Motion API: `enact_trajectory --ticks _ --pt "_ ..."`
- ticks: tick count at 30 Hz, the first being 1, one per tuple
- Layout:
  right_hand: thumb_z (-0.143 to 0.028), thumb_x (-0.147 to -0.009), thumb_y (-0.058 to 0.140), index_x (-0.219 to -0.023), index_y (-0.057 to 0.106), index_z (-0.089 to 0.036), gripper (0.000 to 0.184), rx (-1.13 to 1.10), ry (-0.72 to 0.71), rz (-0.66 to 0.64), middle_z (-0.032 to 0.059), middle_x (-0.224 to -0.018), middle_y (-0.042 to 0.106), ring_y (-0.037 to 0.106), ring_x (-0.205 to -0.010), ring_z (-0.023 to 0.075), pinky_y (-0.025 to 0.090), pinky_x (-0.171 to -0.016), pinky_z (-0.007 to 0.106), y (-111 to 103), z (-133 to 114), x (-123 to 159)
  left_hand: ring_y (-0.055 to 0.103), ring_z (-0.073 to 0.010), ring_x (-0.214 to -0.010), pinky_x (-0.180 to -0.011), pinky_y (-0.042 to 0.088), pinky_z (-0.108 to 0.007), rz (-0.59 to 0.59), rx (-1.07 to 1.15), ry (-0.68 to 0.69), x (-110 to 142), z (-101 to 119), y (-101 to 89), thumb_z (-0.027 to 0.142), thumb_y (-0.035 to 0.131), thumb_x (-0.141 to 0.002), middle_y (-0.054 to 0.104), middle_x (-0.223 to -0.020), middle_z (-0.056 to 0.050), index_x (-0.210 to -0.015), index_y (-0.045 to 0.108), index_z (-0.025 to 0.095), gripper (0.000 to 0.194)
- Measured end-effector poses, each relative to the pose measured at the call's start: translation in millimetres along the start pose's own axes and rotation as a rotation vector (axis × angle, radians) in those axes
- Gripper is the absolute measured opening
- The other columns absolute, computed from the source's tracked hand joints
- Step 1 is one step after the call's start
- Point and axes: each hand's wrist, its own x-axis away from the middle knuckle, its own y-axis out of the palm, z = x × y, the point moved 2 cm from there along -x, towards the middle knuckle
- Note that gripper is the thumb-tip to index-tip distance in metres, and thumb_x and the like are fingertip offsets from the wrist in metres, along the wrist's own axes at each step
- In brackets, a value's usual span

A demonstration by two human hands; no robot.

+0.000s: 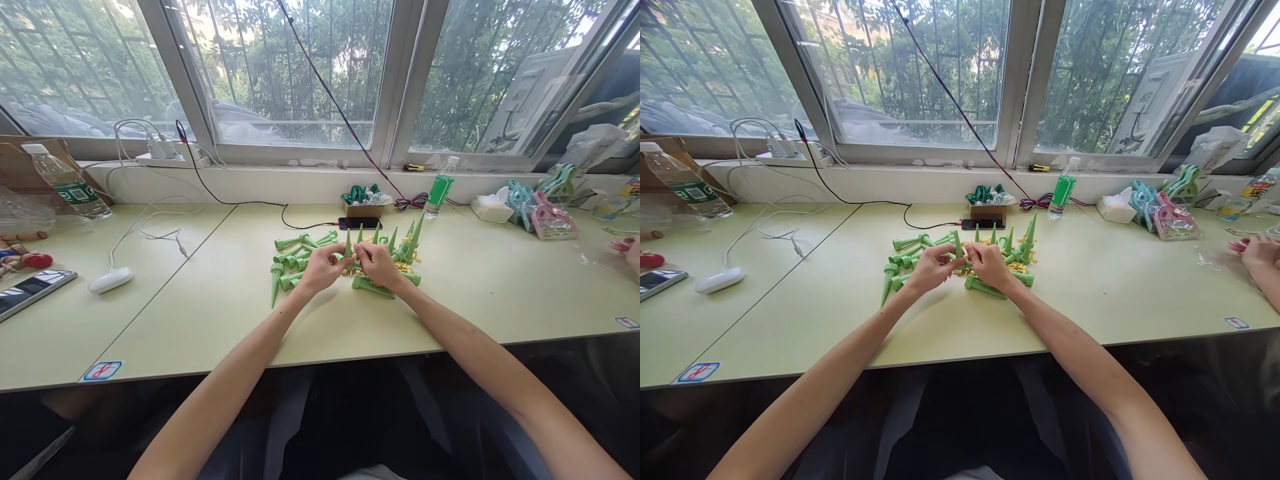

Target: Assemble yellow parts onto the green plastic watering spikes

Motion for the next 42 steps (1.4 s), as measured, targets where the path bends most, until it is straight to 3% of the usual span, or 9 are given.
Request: enact_trajectory --ticks 6,14,20,23,28,34,42 --pt "-0.044 -0.099 0.04 -0.059 0.033 -0.021 0.047 0.045 -0.018 0.005 -0.0034 -0.05 0.036 0.029 -0.05 0.0113 0.026 -0.052 0.029 0.7 3.0 -0.6 0.047 -0.0091 -0.057 -0.058 0.041 -0.024 0.071 -0.17 0.152 -0.2 0.7 1.5 0.031 0.069 -0.081 0.05 -0.075 0.0 -0.069 0.057 0.018 0.021" --pt "-0.037 -0.097 0.041 -0.059 0.034 -0.021 0.043 0.061 -0.013 0.002 -0.0031 -0.05 0.04 0.03 -0.051 0.011 0.026 -0.053 0.028 2.1 -2.1 -1.0 0.045 -0.0092 -0.058 -0.055 0.039 -0.023 0.072 -0.224 0.202 0.8 -0.8 4.6 0.021 0.063 -0.083 0.048 -0.073 0.001 -0.07 0.051 0.018 0.018" --pt "-0.038 -0.098 0.04 -0.062 0.043 -0.02 0.04 -0.01 0.019 -0.036 -0.0017 -0.053 0.048 0.04 -0.052 0.012 0.031 -0.055 0.027 1.8 -7.5 -1.2 0.04 -0.0066 -0.052 -0.048 0.035 -0.021 0.068 -0.119 0.08 -0.2 1.2 4.4 0.03 0.063 -0.084 0.047 -0.067 0.003 -0.072 0.054 0.017 0.02" --pt "-0.041 -0.1 0.04 -0.063 0.044 -0.021 0.042 -0.032 0.037 -0.052 -0.0016 -0.052 0.05 0.043 -0.052 0.0127 0.034 -0.057 0.027 0.8 -9.6 -0.9 0.042 -0.0044 -0.047 -0.043 0.034 -0.021 0.044 0.04 -0.006 -0.5 3.3 3.4 0.036 0.064 -0.085 0.058 -0.078 0.0 -0.084 0.061 0.016 0.02" --pt "-0.046 -0.1 0.041 -0.074 0.053 -0.02 0.039 -0.043 0.053 -0.064 -0.0022 -0.053 0.052 0.046 -0.051 0.013 0.037 -0.059 0.027 -0.2 -12.3 -0.2 0.042 -0.0022 -0.039 -0.035 0.034 -0.021 0.064 0.227 -0.134 -0.5 0.7 1.0 0.047 0.069 -0.081 0.065 -0.093 -0.005 -0.104 0.065 0.017 0.037" --pt "-0.05 -0.1 0.042 -0.101 0.061 -0.019 0.036 -0.093 0.079 -0.085 -0.0034 -0.056 0.054 0.049 -0.049 0.0132 0.038 -0.056 0.025 -0.2 -12.9 0.7 0.041 -0.0013 -0.04 -0.037 0.037 -0.021 0.09 0.329 -0.193 -1.4 -1.9 0.4 0.049 0.073 -0.078 0.066 -0.094 -0.006 -0.097 0.067 0.016 0.039" --pt "-0.048 -0.1 0.045 -0.104 0.062 -0.018 0.035 -0.073 0.008 -0.136 -0.0043 -0.056 0.052 0.045 -0.05 0.0125 0.036 -0.057 0.026 0.3 -11.9 1.2 0.037 -0.0014 -0.042 -0.038 0.03 -0.02 0.093 0.453 -0.308 -1.5 -1.6 -0.8 0.04 0.075 -0.077 0.063 -0.079 -0.003 -0.093 0.067 0.013 0.032"
